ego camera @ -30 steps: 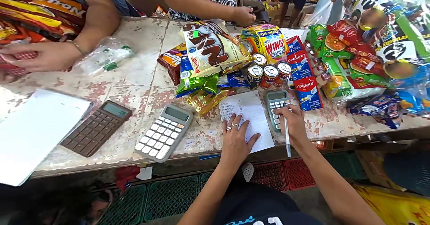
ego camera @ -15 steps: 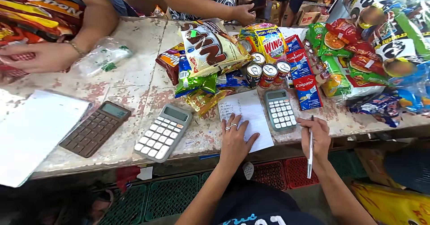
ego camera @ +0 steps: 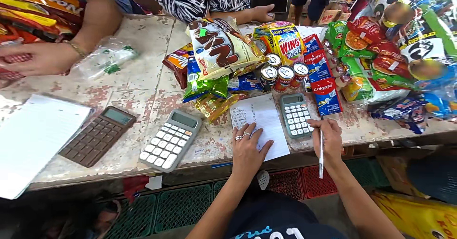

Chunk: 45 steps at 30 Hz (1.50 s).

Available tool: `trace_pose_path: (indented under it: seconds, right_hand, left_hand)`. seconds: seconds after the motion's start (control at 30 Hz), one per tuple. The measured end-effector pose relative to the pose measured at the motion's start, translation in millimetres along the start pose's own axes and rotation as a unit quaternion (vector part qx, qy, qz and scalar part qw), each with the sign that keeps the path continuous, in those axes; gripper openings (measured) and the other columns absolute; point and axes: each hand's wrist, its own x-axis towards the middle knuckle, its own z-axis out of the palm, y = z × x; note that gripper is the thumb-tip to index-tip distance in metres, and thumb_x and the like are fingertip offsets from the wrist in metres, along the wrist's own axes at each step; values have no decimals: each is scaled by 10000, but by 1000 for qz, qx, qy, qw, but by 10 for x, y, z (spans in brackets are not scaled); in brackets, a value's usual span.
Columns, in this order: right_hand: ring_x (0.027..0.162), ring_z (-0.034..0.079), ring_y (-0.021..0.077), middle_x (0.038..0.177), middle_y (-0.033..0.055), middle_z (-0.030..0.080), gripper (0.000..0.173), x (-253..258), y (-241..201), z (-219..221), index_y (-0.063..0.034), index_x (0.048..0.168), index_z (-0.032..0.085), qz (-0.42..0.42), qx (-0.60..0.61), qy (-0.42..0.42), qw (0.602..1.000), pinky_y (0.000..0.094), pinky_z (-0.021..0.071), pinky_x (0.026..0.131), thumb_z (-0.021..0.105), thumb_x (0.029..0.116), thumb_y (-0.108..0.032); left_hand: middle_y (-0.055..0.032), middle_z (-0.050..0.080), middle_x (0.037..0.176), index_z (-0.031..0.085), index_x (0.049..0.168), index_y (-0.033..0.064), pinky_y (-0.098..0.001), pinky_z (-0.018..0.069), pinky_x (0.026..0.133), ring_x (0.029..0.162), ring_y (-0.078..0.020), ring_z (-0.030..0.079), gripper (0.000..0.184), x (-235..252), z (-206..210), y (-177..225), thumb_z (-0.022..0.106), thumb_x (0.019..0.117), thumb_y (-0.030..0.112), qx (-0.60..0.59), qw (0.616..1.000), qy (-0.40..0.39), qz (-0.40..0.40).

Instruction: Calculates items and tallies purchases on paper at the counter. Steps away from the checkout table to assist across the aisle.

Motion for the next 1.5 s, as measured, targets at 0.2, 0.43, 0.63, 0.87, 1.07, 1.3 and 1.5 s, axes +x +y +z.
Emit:
trace_pose_path:
  seconds: [0.2,0.43,0.63,0.87,1.07,1.3,1.5]
  right_hand:
    - [1094,650,203,1026,-35,744,250,17,37,298,-136,1037,722,-42,-44,-51,997,465,477,938,498,963,-53]
    - [1095,625,159,1062,-57,715,273,-12,249,150,-192,1020,730,-18,-60,-14,998,443,451,964,498,947,-69]
    - [1118,623,163,1086,-61,728,250,-25,323,-100,-181,1042,725,4,-28,9,1000,455,439,984,518,950,-73]
    - [1073,612,143,1064,-60,703,260,-75,417,-113,-205,1043,734,7,-41,-5,999,435,436,946,519,955,-89]
    - [1074,644,189,1052,-14,745,234,67,31,-16,-115,1014,733,-13,2,-6,1000,453,455,964,514,957,-53]
    - [1108,646,203,1031,-35,746,232,168,-154,396,-136,1033,725,-60,-24,-52,997,480,464,972,514,960,-75]
    - [1101,653,180,991,-53,746,239,231,-84,500,-174,1031,723,-51,-58,-77,994,466,457,977,512,971,-81]
  left_hand:
    - [-108,671,1355,759,1188,162,-634,363,1134,1301,-370,595,512,-3,7,-7,657,907,578,1,1000,3,0]
    - [-93,673,1351,759,1181,173,-636,367,1130,1304,-360,592,505,4,13,-12,662,904,583,-10,1000,9,-4]
    - [-78,703,1295,776,1138,159,-596,405,1115,1257,-335,627,446,-9,-19,0,672,916,532,-22,999,24,4]
    - [-77,702,1300,772,1151,157,-598,408,1109,1255,-333,629,424,-30,-11,-5,659,933,503,-19,999,26,14]
    - [-81,690,1326,771,1157,149,-611,398,1116,1266,-350,621,428,-28,-33,16,659,931,494,-19,1000,17,11]
    - [-71,690,1328,768,1161,152,-609,389,1128,1268,-331,624,431,-27,-6,-4,665,928,499,-15,1000,20,11]
    - [-56,690,1328,768,1156,160,-604,395,1126,1268,-318,624,430,-34,-5,-18,667,928,510,-13,1000,23,14]
